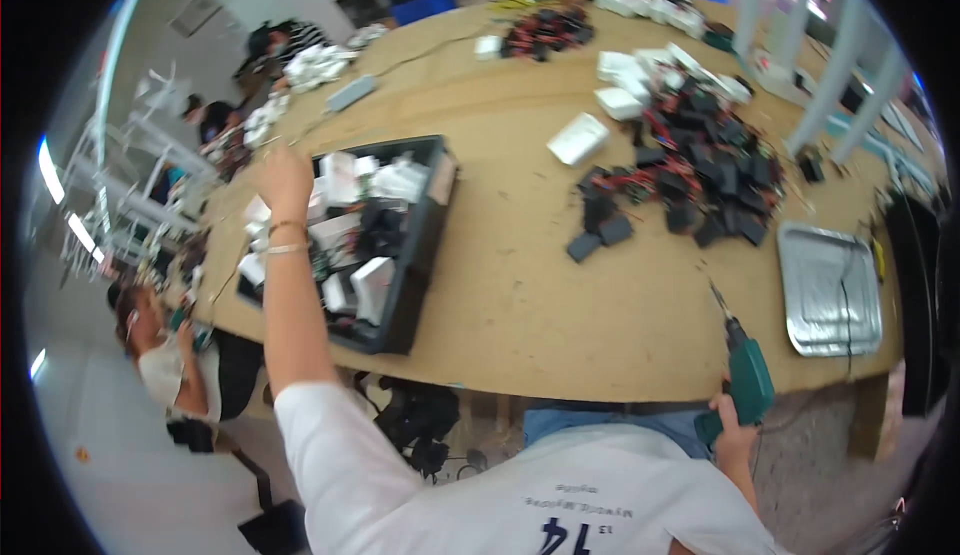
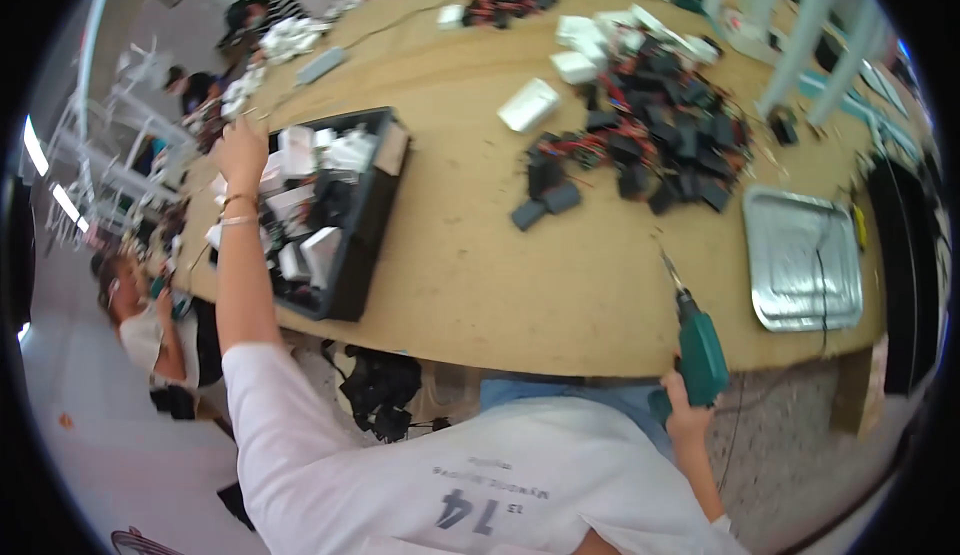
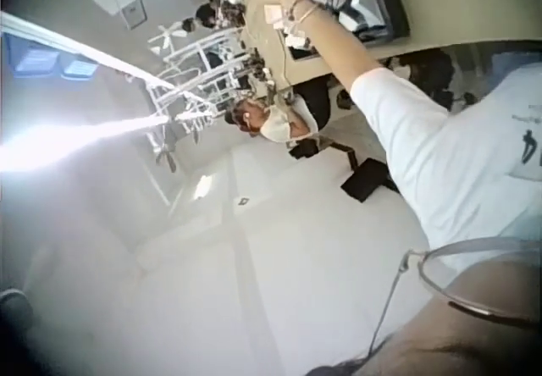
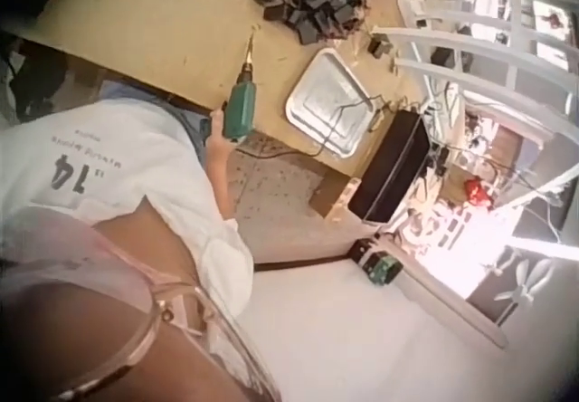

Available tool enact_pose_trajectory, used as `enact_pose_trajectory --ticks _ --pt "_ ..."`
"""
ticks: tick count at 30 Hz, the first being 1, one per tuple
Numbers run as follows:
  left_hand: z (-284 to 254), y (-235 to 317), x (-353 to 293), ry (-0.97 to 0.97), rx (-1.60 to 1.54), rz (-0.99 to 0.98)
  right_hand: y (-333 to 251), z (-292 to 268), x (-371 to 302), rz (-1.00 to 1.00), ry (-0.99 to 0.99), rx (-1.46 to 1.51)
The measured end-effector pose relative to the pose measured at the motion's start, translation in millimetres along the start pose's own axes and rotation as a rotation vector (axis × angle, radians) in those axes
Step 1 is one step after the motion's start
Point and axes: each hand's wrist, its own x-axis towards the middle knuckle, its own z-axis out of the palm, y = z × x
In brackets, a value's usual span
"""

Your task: Soldering or heat-fusing components into plastic housings at a manual workstation.

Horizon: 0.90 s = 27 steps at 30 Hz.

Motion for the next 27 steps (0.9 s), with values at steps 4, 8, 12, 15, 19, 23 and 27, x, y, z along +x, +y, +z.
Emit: enact_pose_trajectory --ticks 4,8,12,15,19,23,27 --pt "-39 166 -97 -0.31 -0.731 0.465 1 -3 6 -0.006 -0.089 -0.015" --pt "-25 271 -156 -0.363 -0.888 0.684 2 -7 4 0.012 -0.057 0.064" --pt "16 318 -126 -0.204 -0.815 0.503 11 -11 -3 0.024 -0.108 0.078" --pt "37 316 -119 -0.34 -0.794 0.522 8 -2 -4 0.012 -0.012 0.202" --pt "-2 298 -139 -0.158 -0.924 0.406 14 -10 -5 0.057 -0.031 0.165" --pt "-98 262 -209 -0.528 -1.492 0.314 3 -7 4 0.02 -0.065 0.213" --pt "-108 251 -307 -0.487 -1.256 0.769 -12 -7 21 -0.055 -0.149 0.253"
